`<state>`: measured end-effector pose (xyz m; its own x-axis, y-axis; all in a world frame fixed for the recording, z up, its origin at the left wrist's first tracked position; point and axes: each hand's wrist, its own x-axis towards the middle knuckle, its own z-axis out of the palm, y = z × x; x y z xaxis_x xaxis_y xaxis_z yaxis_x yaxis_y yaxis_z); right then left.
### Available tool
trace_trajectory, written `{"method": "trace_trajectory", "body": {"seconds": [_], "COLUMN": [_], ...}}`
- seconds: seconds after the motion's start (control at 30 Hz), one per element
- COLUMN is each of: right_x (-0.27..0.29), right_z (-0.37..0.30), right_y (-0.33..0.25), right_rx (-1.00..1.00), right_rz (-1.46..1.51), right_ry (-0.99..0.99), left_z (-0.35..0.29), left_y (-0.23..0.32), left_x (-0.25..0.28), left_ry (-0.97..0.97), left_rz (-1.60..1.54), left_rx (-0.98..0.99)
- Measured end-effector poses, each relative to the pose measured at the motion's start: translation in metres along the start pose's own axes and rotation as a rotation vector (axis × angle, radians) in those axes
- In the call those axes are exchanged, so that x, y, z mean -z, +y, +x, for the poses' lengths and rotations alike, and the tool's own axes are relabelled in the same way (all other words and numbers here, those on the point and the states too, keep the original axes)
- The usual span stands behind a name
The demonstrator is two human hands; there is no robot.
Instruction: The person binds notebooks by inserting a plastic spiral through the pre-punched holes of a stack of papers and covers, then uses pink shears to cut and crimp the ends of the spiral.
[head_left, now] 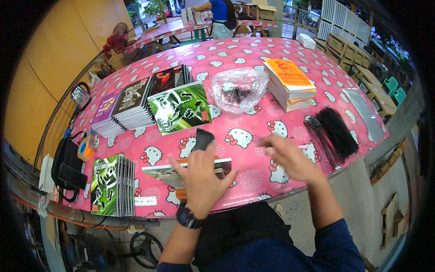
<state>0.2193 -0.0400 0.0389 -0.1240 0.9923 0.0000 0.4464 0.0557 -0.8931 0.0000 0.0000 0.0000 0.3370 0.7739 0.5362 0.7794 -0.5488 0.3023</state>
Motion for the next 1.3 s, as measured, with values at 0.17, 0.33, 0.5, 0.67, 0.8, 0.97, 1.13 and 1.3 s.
{"method": "trace_trajectory", "body": {"seconds": [0.17,0.33,0.5,0.67,0.8,0.97,1.13,1.3], "right_x": [-0.038,-0.032,-0.030,-0.024,-0.022,-0.023,-0.024,-0.026], "right_z": [0.017,0.025,0.034,0.039,0.038,0.032,0.029,0.033], "right_y": [0.009,0.004,0.011,0.010,0.004,-0.008,-0.012,-0.020], "right_rx": [0.322,0.313,0.495,0.388,0.499,0.537,0.534,0.125], "right_rz": [-0.093,-0.068,-0.137,-0.123,-0.268,-0.525,-0.435,-0.214], "right_ry": [0.000,0.058,-0.042,-0.181,-0.231,-0.225,-0.082,-0.273], "left_z": [0.005,0.006,0.006,0.001,0.001,0.004,0.009,0.002], "left_y": [0.005,0.005,0.006,0.003,0.001,-0.003,-0.006,-0.018], "left_x": [-0.019,-0.023,-0.023,-0.023,-0.018,-0.013,-0.001,0.008], "left_ry": [0.180,0.232,0.258,0.236,0.213,0.111,0.066,-0.014], "left_rz": [0.024,0.028,0.014,0.011,-0.016,-0.018,-0.198,-0.369], "left_rx": [-0.062,-0.078,-0.089,-0.109,-0.130,-0.143,-0.132,-0.158]}}
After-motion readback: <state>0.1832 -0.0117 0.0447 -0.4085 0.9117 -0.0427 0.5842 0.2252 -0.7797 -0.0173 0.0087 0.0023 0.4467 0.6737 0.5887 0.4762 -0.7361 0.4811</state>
